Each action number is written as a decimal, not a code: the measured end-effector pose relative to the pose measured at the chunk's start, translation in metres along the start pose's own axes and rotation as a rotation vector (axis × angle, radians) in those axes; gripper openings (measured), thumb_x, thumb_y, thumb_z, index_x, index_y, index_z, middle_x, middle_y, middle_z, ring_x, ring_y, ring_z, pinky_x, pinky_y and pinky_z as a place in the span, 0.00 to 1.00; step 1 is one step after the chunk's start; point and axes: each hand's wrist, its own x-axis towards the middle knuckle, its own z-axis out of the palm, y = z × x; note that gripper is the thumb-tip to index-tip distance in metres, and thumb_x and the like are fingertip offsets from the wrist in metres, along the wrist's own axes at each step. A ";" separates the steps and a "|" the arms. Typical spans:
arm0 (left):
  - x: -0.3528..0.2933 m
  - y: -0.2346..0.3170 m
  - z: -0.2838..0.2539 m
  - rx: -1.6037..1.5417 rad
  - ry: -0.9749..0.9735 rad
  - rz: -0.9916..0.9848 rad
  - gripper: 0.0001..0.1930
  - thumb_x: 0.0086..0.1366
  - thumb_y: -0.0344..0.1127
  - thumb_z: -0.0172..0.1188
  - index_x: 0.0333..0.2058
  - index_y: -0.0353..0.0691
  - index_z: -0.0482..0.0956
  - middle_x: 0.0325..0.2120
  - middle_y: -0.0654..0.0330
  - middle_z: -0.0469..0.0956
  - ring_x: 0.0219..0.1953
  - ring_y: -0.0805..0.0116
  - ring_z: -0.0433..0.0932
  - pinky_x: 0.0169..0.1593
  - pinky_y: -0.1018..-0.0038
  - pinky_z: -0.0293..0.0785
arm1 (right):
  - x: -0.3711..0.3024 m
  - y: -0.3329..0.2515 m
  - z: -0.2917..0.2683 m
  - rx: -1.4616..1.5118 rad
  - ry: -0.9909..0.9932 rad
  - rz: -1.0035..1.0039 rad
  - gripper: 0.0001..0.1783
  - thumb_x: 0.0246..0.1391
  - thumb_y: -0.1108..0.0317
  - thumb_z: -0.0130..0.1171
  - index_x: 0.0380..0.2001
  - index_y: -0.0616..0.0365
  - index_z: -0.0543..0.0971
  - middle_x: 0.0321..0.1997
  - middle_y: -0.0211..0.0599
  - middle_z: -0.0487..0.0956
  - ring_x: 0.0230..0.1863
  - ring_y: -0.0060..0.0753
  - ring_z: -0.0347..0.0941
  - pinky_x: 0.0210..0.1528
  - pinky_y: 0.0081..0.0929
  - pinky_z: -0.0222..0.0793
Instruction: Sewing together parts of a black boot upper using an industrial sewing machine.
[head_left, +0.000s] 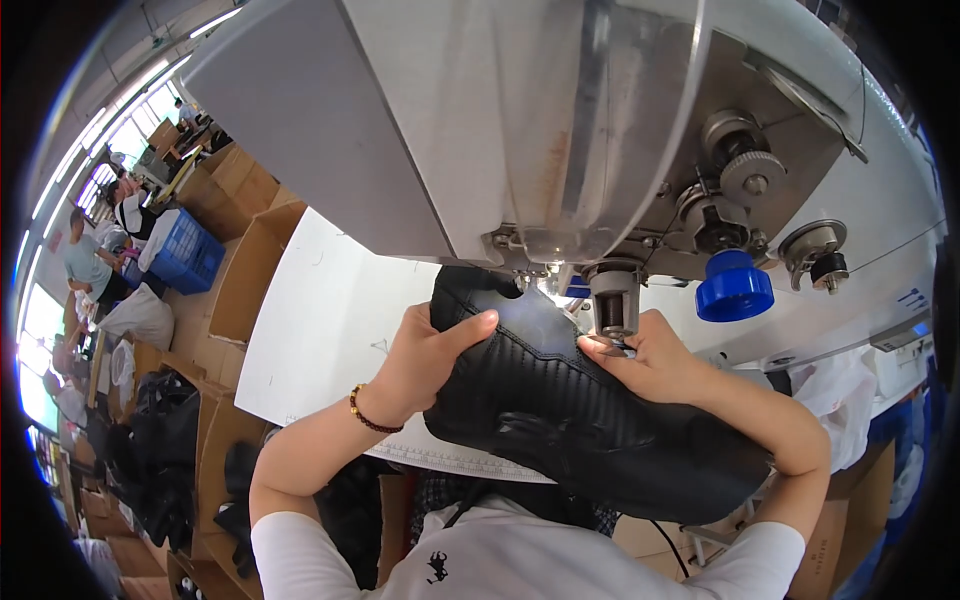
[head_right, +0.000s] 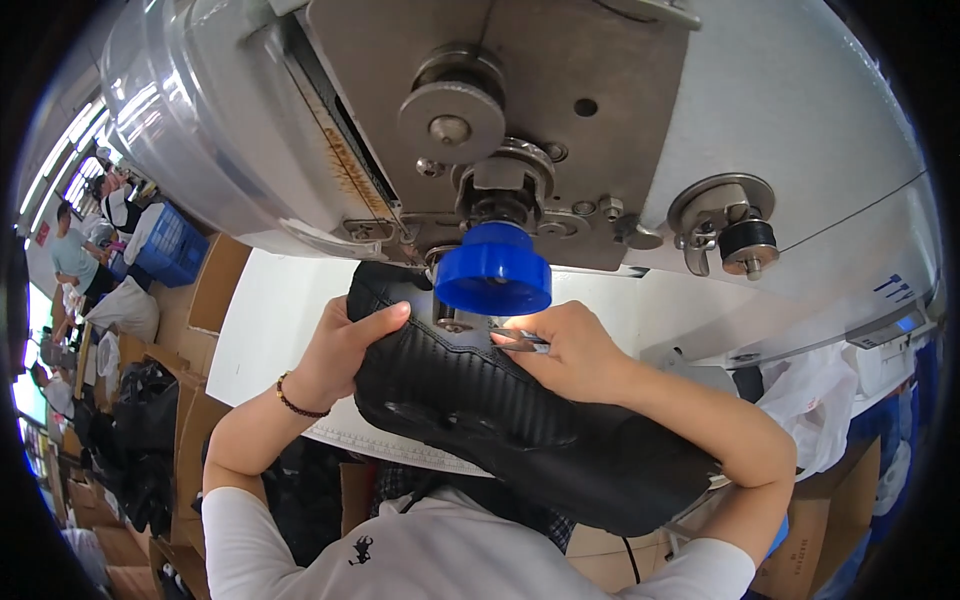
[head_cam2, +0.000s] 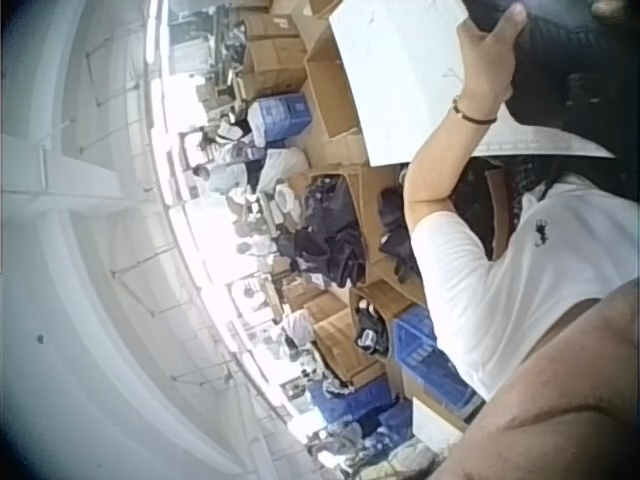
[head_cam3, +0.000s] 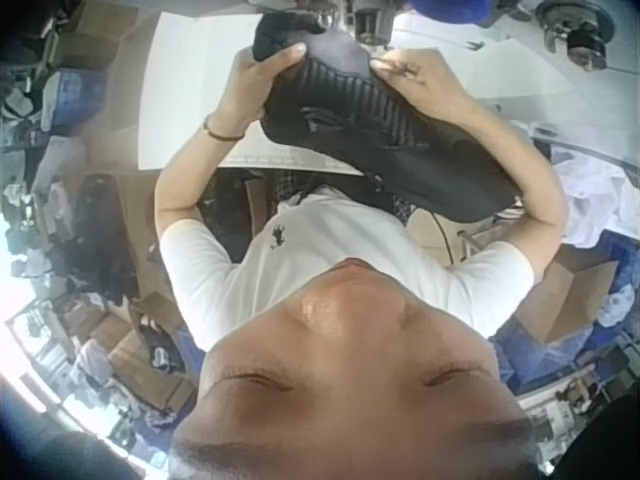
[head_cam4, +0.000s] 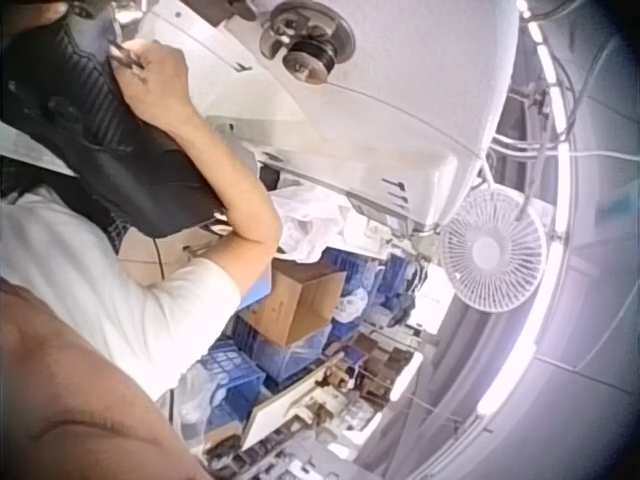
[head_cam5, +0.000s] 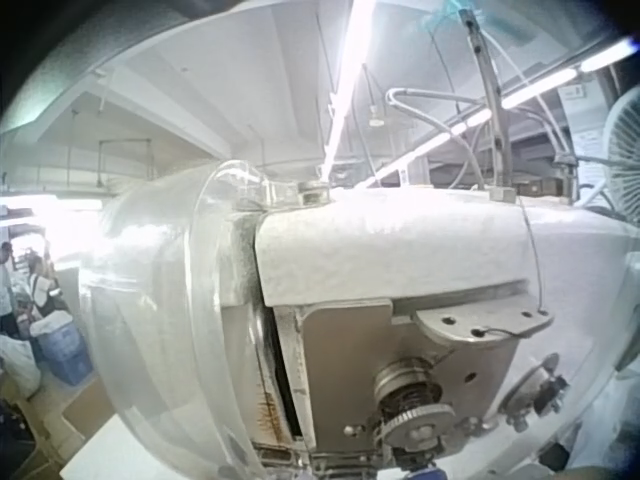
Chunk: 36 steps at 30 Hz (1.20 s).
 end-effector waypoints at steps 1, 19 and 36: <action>0.001 0.002 -0.001 -0.001 -0.003 -0.001 0.10 0.54 0.31 0.59 0.30 0.27 0.75 0.26 0.58 0.77 0.26 0.75 0.75 0.29 0.79 0.73 | 0.000 0.000 0.002 -0.001 0.002 0.003 0.08 0.46 0.68 0.55 0.30 0.58 0.78 0.19 0.41 0.74 0.17 0.35 0.68 0.23 0.23 0.61; 0.031 0.029 -0.019 0.233 -0.128 -0.030 0.18 0.49 0.24 0.60 0.41 0.29 0.72 0.34 0.56 0.75 0.34 0.71 0.75 0.39 0.77 0.73 | -0.002 0.004 0.047 0.078 0.181 -0.040 0.17 0.55 0.64 0.47 0.17 0.63 0.68 0.11 0.32 0.61 0.17 0.18 0.52 0.20 0.22 0.51; 0.054 0.060 -0.020 0.539 -0.150 -0.109 0.16 0.44 0.28 0.65 0.34 0.34 0.76 0.32 0.57 0.76 0.33 0.69 0.74 0.39 0.77 0.71 | 0.000 -0.011 0.083 0.233 0.419 0.063 0.18 0.54 0.62 0.49 0.15 0.64 0.68 0.10 0.36 0.62 0.15 0.20 0.54 0.19 0.25 0.52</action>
